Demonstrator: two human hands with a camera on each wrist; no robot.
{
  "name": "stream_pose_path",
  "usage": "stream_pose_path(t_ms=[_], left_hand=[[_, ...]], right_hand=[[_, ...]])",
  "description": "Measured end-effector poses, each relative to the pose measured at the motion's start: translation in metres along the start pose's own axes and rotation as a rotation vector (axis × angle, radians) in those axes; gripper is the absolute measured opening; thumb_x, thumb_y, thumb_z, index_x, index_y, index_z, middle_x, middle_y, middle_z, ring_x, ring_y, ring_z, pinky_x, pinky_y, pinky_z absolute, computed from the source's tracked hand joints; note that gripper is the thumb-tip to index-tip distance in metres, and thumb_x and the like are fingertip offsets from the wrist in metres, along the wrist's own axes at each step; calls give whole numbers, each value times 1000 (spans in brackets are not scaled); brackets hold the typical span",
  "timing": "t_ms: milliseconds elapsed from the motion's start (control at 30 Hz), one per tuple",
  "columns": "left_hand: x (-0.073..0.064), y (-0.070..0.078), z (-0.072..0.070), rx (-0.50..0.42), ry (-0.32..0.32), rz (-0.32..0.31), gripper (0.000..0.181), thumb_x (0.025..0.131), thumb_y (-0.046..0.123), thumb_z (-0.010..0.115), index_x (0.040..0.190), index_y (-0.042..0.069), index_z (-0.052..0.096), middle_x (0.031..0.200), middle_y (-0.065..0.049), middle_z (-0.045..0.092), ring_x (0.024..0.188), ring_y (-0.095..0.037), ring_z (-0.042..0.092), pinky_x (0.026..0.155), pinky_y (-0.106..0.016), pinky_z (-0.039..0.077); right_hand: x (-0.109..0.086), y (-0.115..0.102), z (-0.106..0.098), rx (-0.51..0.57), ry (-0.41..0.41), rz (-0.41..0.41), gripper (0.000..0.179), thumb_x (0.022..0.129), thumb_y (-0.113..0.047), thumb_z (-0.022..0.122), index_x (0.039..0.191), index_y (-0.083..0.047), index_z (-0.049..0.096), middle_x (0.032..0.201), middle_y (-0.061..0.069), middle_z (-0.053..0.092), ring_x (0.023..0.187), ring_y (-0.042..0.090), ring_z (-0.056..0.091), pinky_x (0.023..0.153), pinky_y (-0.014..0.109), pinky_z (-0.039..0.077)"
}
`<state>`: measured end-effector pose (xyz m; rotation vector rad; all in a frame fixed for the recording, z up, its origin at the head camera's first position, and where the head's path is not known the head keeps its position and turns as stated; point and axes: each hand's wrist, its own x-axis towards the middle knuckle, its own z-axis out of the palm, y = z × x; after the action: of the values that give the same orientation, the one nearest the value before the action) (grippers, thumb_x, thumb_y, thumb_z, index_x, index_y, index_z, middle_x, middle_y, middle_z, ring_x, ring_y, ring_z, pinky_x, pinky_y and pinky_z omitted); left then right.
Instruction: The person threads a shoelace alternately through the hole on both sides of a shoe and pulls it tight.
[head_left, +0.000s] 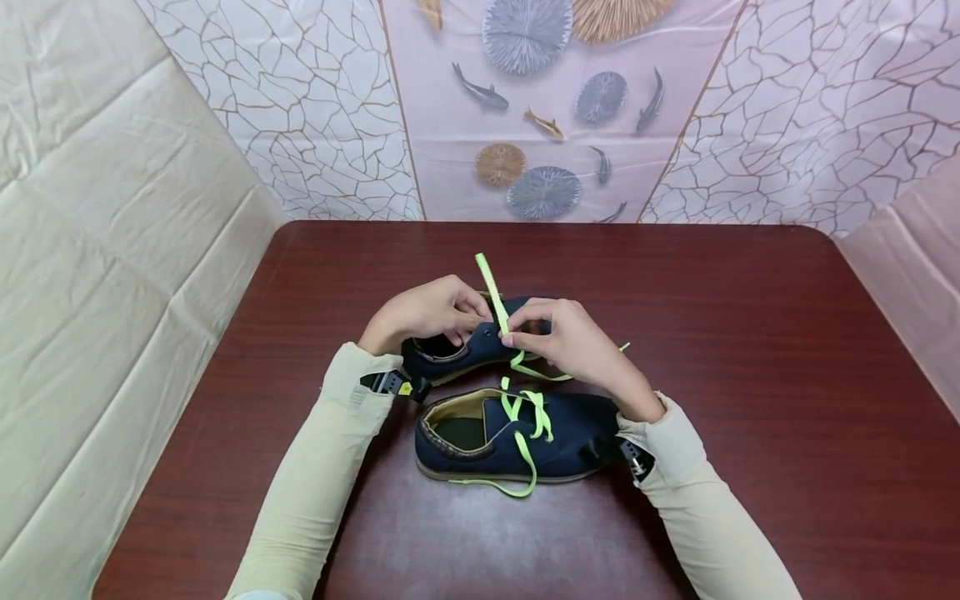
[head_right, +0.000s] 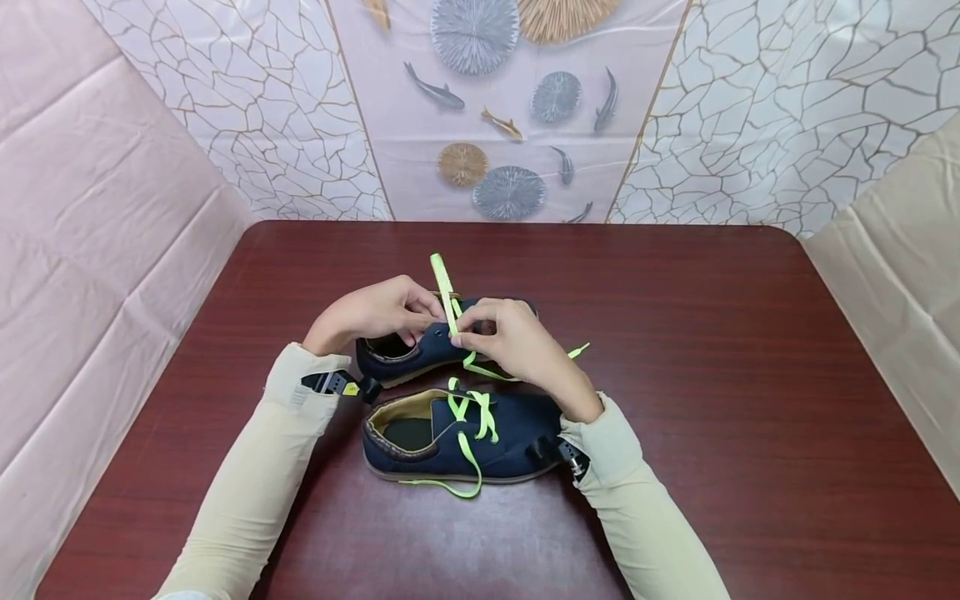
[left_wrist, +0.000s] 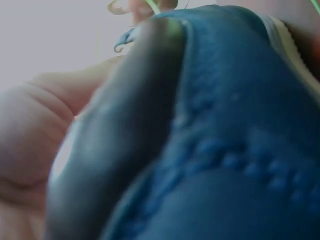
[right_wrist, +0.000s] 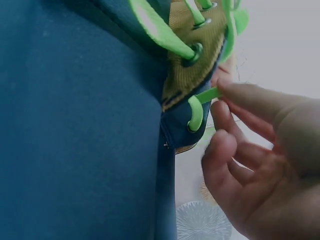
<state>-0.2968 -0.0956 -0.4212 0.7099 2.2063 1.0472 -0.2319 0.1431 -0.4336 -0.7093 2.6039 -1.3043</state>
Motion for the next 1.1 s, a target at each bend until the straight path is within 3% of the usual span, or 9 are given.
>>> stream_pose_path(t_ms=[167,433,633,833,1100], left_hand=[[-5,2,-3,50,63,-40,19,105,4,63,114,-3,78,92,-10,78,73,-14,71,71,-29,62],[-14,9,-8,142,154,-118,17,105,8,63,105,5,80,89,-6,76,77,-17,70,70,-28,61],[-23,13,-12,17,224,-176,18,107,8,58,107,1,75,93,-12,74,74,-20,75,70,-31,63],[-26,11,-20,-70,320,-216,20,109,12,57,112,-1,71,103,-19,72,84,-32,77,74,-37,64],[-31,8,-25,-146,477,-170,20,108,14,59,112,1,72,94,-13,70,82,-32,76,74,-41,64]], right_hand=[[1,0,-4,85,-95,83,11,102,-24,74,106,-16,80,90,2,67,51,20,50,52,30,45],[1,-1,-7,93,-123,84,13,104,-21,70,106,-12,80,87,8,65,51,19,47,52,29,43],[-1,-5,-3,104,-169,61,17,105,-25,69,108,-11,79,96,13,72,54,19,48,55,29,44],[-3,-11,0,115,-182,60,16,106,-24,68,105,-12,78,90,10,72,57,18,49,55,29,45],[-2,-12,4,95,-181,82,13,106,-25,68,105,-16,77,89,10,72,60,18,54,57,30,49]])
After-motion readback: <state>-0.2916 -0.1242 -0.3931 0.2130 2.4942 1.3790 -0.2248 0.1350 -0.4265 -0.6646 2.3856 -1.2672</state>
